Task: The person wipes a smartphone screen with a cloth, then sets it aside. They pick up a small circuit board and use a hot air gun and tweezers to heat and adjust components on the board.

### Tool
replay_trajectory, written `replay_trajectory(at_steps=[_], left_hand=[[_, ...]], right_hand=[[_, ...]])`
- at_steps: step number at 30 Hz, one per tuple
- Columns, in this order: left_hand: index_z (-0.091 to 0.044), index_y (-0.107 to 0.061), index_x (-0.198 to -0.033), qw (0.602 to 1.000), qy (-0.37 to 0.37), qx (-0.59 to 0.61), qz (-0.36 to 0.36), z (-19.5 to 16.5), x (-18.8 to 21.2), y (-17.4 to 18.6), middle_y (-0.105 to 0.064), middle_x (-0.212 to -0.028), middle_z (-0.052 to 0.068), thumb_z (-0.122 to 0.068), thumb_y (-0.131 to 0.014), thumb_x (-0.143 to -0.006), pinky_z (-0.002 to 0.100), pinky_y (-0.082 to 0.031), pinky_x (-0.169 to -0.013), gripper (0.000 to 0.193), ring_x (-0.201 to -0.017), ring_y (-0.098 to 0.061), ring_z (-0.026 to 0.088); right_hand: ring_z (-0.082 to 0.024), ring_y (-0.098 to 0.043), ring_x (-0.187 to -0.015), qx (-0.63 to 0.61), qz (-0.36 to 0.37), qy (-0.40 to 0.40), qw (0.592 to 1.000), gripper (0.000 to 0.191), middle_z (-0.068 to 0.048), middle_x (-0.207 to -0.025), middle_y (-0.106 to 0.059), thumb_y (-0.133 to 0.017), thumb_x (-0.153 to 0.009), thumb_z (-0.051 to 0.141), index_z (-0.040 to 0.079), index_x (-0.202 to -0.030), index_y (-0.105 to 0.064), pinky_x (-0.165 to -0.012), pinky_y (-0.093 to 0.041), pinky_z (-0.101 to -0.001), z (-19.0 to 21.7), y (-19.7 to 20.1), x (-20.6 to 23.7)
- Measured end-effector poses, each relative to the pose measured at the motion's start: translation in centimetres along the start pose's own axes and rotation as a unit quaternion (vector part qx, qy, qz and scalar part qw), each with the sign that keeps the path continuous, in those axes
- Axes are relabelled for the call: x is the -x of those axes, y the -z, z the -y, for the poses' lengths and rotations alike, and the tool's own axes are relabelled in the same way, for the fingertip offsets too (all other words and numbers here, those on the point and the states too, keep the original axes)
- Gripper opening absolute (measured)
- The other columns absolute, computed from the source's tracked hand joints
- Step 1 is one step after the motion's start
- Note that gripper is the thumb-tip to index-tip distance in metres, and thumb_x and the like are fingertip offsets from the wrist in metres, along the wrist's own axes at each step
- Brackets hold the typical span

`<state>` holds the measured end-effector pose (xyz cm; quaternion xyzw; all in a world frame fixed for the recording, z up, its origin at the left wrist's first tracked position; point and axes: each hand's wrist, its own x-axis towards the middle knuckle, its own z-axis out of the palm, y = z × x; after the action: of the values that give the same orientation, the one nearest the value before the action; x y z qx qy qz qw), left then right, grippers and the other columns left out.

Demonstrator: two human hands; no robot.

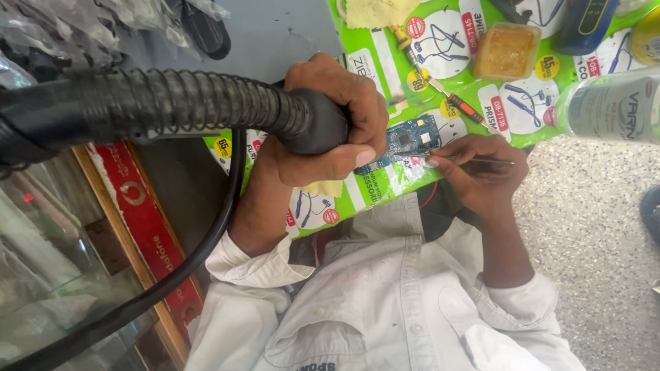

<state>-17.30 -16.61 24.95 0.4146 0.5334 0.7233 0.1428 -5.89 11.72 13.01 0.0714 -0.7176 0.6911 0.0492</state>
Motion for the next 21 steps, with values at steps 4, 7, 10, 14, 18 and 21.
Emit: replay_trajectory(at_steps=[4, 7, 10, 14, 18, 21], left_hand=[[-0.005, -0.051, -0.083, 1.0, -0.002, 0.028, 0.002, 0.2, 0.1, -0.3, -0.066, -0.077, 0.007, -0.015, -0.071, -0.09, 0.025, -0.054, -0.063, 0.023, -0.064, -0.068, 0.015], [-0.006, -0.05, -0.083, 1.0, -0.001, 0.028, 0.004, 0.6, 0.2, -0.1, -0.065, -0.075, 0.006, -0.016, -0.071, -0.091, 0.025, -0.053, -0.063, 0.025, -0.065, -0.068, 0.014], [-0.006, -0.049, -0.083, 0.999, 0.001, 0.033, 0.006, 1.1, 0.2, -0.1, -0.064, -0.071, 0.005, -0.015, -0.072, -0.093, 0.025, -0.051, -0.061, 0.027, -0.063, -0.067, 0.014], [-0.006, -0.05, -0.082, 1.0, -0.006, 0.03, -0.001, 1.7, 0.0, 0.0, -0.062, -0.073, 0.004, -0.017, -0.073, -0.091, 0.025, -0.051, -0.061, 0.027, -0.065, -0.068, 0.014], [-0.007, -0.05, -0.081, 0.998, 0.009, 0.055, 0.002, 2.1, -0.1, 0.6, -0.061, -0.074, 0.003, -0.017, -0.072, -0.09, 0.026, -0.051, -0.061, 0.026, -0.065, -0.067, 0.014], [-0.006, -0.053, -0.083, 1.0, 0.004, 0.026, 0.016, 1.8, -0.1, 0.8, -0.063, -0.076, 0.005, -0.016, -0.072, -0.093, 0.026, -0.052, -0.064, 0.024, -0.068, -0.068, 0.015]], right_hand=[[-0.022, -0.076, -0.092, 0.001, -0.013, -0.02, 1.0, 0.031, -0.02, -0.097, -0.071, -0.078, -0.093, -0.015, 0.001, -0.095, -0.051, -0.082, -0.064, -0.0294, -0.2, -0.2, 0.5], [-0.022, -0.075, -0.091, 0.008, -0.006, -0.014, 1.0, 0.032, -0.02, -0.096, -0.071, -0.078, -0.094, -0.015, 0.002, -0.095, -0.051, -0.082, -0.063, -0.0289, -0.5, -0.2, 0.4], [-0.022, -0.075, -0.092, 0.025, -0.009, -0.017, 1.0, 0.032, -0.021, -0.095, -0.072, -0.078, -0.095, -0.015, 0.002, -0.095, -0.052, -0.083, -0.062, -0.0291, -0.5, -0.2, 0.5], [-0.02, -0.075, -0.093, -0.014, -0.023, -0.025, 0.999, 0.032, -0.019, -0.096, -0.072, -0.079, -0.095, -0.014, 0.002, -0.098, -0.052, -0.086, -0.063, -0.0283, -0.7, -0.5, 0.4], [-0.021, -0.074, -0.092, 0.026, -0.002, 0.013, 1.0, 0.031, -0.02, -0.095, -0.071, -0.079, -0.094, -0.016, 0.001, -0.095, -0.053, -0.084, -0.061, -0.0281, -1.0, -0.4, 0.2], [-0.019, -0.072, -0.092, 0.02, -0.043, -0.01, 0.999, 0.033, -0.02, -0.099, -0.072, -0.081, -0.096, -0.015, 0.001, -0.099, -0.051, -0.083, -0.06, -0.0268, -0.9, -0.3, 0.5]])
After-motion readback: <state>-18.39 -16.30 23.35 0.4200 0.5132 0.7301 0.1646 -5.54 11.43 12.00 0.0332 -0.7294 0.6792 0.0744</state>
